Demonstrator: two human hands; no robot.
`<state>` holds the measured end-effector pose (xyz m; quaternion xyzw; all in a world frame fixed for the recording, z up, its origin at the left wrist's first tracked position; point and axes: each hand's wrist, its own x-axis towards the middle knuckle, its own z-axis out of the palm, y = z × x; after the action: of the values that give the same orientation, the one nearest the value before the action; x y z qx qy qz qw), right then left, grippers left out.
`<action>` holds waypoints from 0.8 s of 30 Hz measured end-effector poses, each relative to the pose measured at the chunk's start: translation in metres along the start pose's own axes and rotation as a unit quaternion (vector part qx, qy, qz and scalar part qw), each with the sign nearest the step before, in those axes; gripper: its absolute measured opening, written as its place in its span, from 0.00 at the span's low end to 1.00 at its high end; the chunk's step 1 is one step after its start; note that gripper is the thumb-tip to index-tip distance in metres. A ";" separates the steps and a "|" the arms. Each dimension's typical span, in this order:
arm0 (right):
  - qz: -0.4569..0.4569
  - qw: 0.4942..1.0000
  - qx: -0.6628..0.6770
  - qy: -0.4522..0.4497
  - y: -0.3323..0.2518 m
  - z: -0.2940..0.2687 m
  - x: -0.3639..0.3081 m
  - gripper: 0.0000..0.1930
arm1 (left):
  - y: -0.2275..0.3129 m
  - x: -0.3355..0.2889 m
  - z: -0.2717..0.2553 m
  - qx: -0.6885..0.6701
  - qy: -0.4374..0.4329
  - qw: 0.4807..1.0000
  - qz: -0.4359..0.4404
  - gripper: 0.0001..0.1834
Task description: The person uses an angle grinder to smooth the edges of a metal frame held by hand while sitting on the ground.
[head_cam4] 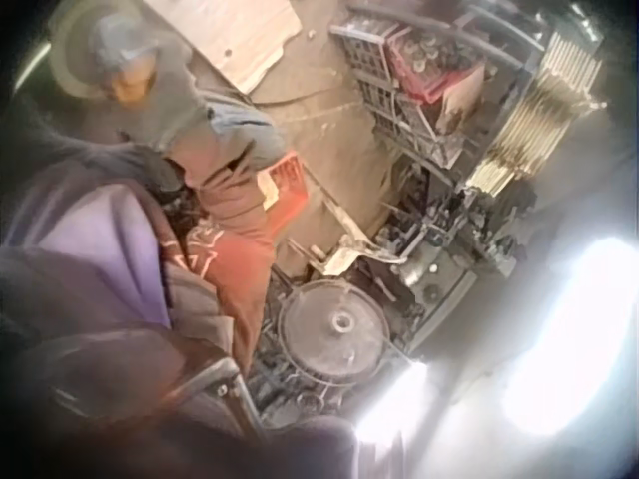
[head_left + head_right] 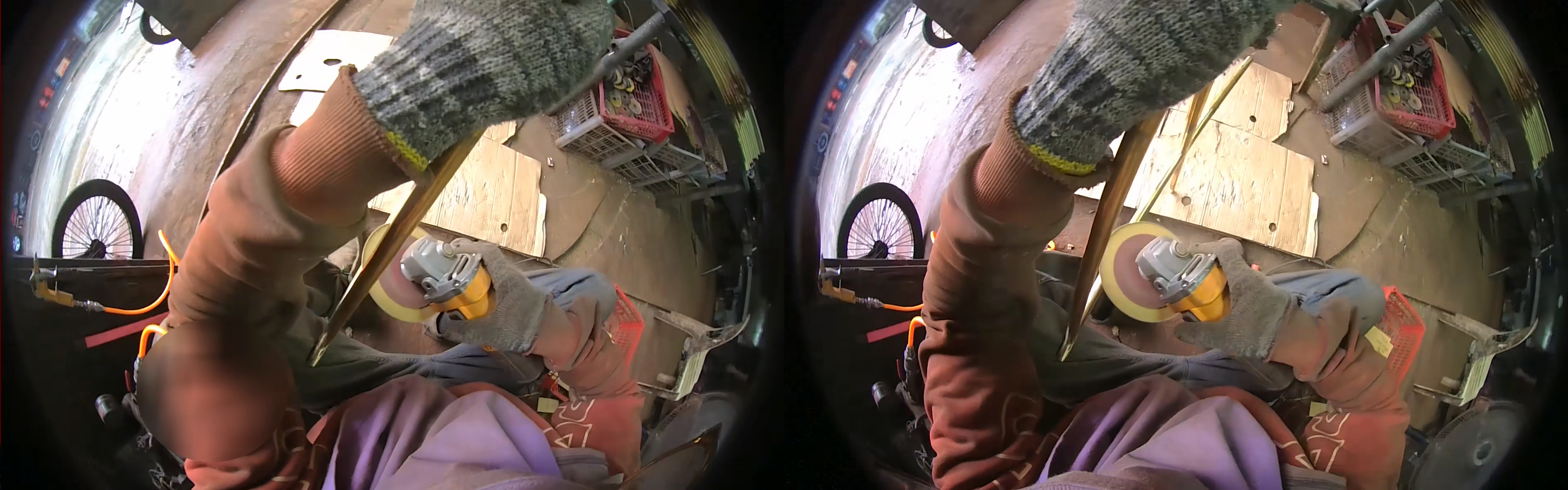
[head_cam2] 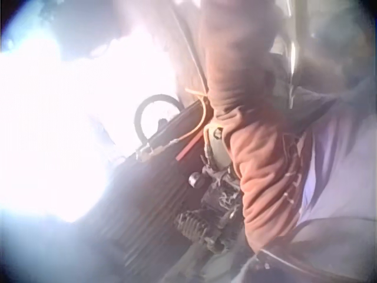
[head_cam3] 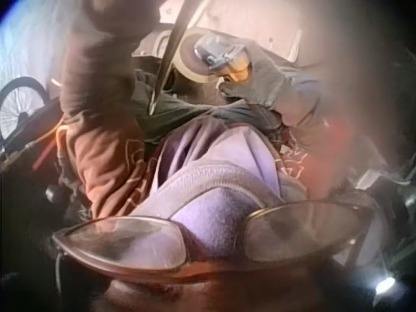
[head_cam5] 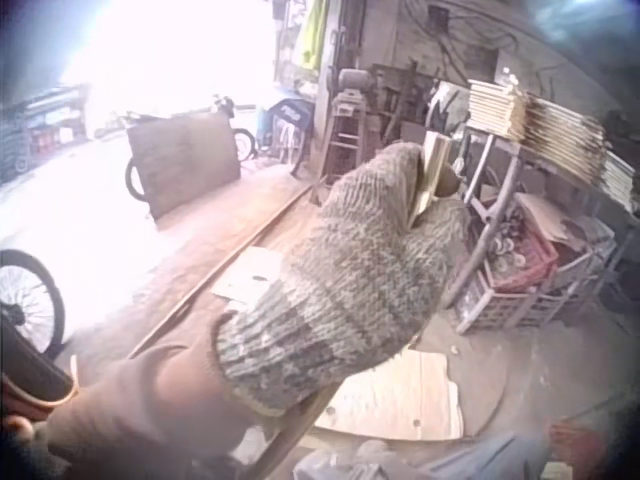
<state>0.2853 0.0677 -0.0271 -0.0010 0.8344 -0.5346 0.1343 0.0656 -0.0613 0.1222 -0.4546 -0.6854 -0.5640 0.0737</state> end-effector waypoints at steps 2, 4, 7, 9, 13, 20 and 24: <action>0.018 1.000 -0.005 -0.012 0.008 0.001 0.003 0.48 | 0.007 -0.003 0.006 0.010 0.037 0.999 0.017 0.11; 0.032 0.999 0.020 -0.024 0.013 -0.003 0.008 0.48 | 0.012 -0.005 0.005 0.004 0.034 0.999 0.003 0.14; 0.060 0.998 0.006 -0.007 0.015 -0.021 0.019 0.48 | 0.015 0.002 -0.008 -0.075 -0.049 0.996 -0.018 0.14; 0.085 0.996 0.037 0.011 0.013 -0.033 0.029 0.46 | 0.019 0.003 -0.008 -0.094 -0.055 0.993 -0.040 0.14; 0.122 0.989 0.071 0.046 0.009 -0.037 0.035 0.45 | 0.027 -0.005 0.009 -0.028 0.012 0.999 -0.037 0.13; 0.025 0.999 0.044 -0.004 0.002 -0.010 0.016 0.46 | 0.007 -0.001 0.027 -0.033 0.000 0.999 -0.020 0.13; 0.150 0.983 0.100 0.034 0.008 -0.039 0.039 0.43 | -0.001 0.002 0.035 -0.049 -0.012 0.999 -0.019 0.13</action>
<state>0.2404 0.1002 -0.0275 0.1556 0.7712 -0.5891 0.1841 0.0781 -0.0305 0.1106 -0.4516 -0.6663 -0.5925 0.0323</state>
